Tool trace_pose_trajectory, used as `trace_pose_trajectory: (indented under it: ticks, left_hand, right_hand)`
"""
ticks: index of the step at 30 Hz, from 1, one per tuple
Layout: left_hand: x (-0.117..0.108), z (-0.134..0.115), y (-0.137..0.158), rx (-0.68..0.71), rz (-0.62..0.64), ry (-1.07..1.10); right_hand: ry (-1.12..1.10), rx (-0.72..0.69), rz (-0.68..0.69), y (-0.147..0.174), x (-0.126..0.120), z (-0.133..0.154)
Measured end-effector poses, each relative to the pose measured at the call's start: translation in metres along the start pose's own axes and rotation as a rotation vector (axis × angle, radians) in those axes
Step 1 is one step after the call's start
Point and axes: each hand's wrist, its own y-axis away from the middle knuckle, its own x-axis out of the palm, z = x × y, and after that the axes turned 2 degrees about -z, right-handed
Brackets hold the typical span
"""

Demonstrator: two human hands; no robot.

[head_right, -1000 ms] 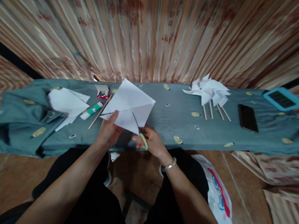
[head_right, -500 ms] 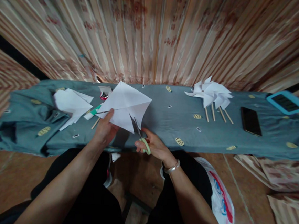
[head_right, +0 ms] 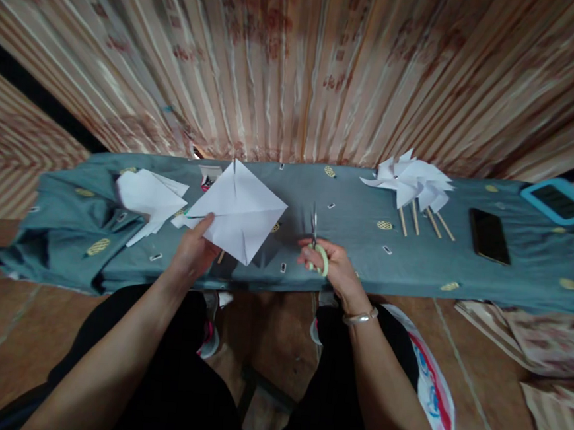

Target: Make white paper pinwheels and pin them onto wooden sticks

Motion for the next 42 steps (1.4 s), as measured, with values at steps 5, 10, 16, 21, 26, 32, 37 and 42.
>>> trace_pose_trajectory:
  ticks: [5,10,16,21,26,32,37,42]
  left_hand:
    - [-0.004,0.008,0.006,-0.082,0.108,-0.112]
    - [-0.006,0.017,0.011,-0.107,0.209,-0.256]
    - [-0.006,0.025,0.010,-0.116,0.213,-0.282]
    - [-0.006,0.028,0.008,-0.098,0.230,-0.313]
    - [-0.008,0.028,0.007,-0.096,0.255,-0.390]
    - [-0.007,0.022,0.005,-0.136,0.260,-0.337]
    - [-0.004,0.014,0.007,-0.253,0.448,-0.145]
    - [-0.003,0.023,0.014,-0.282,0.511,-0.089]
  right_hand:
    - [-0.028,-0.110,-0.244,-0.016,-0.005,-0.001]
    - [0.024,-0.123,-0.163,-0.018,-0.001,-0.002]
    - [0.081,-0.125,-0.164,-0.017,0.001,-0.002]
    - [0.085,-0.109,-0.238,-0.017,-0.004,0.002]
    - [0.039,-0.017,-0.077,-0.013,0.002,0.002]
    - [0.018,0.010,-0.058,-0.015,0.007,0.002]
    - [-0.066,-0.055,-0.238,-0.023,0.014,-0.001]
    - [-0.129,-0.124,-0.404,-0.033,0.031,-0.006]
